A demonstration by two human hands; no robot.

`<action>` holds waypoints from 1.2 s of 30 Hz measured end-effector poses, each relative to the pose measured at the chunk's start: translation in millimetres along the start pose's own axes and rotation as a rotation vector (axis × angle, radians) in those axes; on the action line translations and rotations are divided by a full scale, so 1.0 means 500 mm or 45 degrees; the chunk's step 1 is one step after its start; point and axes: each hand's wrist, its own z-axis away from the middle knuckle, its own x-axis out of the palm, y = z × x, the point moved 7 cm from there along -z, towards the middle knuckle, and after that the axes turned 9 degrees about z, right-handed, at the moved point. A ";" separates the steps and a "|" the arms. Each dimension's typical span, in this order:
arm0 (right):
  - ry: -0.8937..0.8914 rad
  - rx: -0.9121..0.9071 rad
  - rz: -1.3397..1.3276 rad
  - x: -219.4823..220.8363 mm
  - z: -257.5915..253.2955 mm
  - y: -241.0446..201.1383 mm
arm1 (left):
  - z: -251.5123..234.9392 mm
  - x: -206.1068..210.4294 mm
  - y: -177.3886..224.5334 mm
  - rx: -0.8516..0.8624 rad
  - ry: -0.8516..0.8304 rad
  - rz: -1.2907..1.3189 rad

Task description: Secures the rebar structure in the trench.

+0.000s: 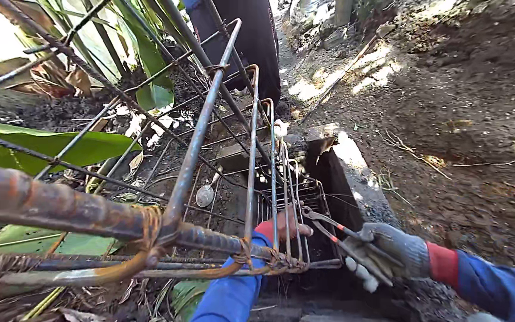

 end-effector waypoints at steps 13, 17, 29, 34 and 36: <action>0.155 -0.315 -0.315 0.108 -0.126 0.132 | 0.020 0.035 0.020 -0.182 -0.030 0.385; 0.172 -0.295 -0.242 0.096 -0.127 0.130 | 0.023 0.033 0.035 -0.291 0.182 0.447; 1.392 0.322 1.888 0.091 -0.003 0.000 | 0.020 0.049 0.037 -0.391 0.284 0.662; 1.290 0.484 2.163 0.071 0.010 -0.043 | 0.018 0.036 0.040 -0.362 0.265 0.580; 0.941 0.443 1.943 0.035 0.035 -0.083 | 0.012 0.014 0.035 -0.344 0.221 0.379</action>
